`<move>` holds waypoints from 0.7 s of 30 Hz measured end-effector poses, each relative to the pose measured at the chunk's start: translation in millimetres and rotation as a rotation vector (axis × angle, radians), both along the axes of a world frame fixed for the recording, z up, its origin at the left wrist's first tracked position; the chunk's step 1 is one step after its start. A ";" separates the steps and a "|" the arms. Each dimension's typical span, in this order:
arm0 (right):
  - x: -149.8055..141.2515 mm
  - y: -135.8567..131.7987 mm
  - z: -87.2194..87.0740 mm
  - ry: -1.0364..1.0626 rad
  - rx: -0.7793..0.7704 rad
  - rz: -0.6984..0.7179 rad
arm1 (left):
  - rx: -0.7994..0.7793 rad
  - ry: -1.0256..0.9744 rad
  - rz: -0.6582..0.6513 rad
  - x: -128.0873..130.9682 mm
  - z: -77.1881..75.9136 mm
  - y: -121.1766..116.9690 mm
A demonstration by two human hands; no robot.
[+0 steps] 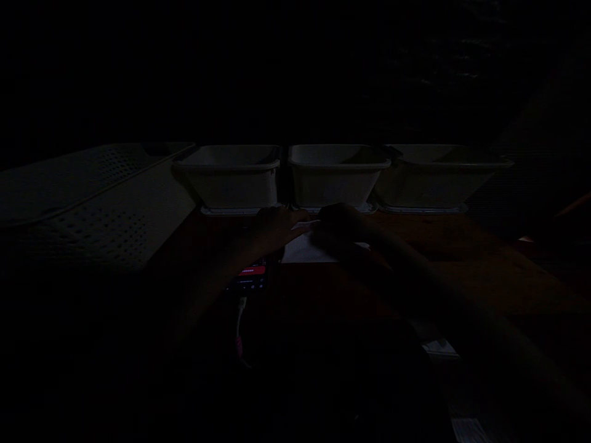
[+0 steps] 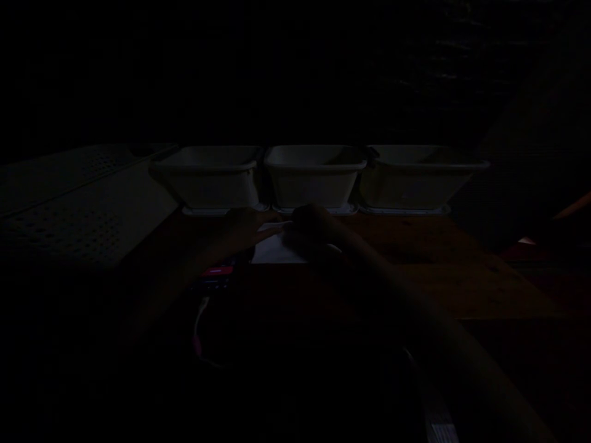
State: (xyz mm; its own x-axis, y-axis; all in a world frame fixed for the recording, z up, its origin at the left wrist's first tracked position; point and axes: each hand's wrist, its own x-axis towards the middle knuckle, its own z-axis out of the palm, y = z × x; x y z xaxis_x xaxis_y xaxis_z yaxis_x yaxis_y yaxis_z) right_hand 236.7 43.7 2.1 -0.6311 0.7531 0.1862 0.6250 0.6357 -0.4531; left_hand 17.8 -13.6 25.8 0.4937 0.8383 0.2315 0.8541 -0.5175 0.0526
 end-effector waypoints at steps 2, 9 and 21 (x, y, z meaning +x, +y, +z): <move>-0.4 -0.7 2.1 -0.027 0.040 -0.038 | -0.011 -0.011 -0.005 -0.3 -0.5 1.0; 2.4 4.7 2.7 -0.115 0.138 -0.094 | 0.010 0.023 0.008 -3.6 -4.8 6.1; 20.9 7.7 3.2 0.103 0.152 -0.209 | -0.002 0.066 0.028 -1.9 -3.2 6.7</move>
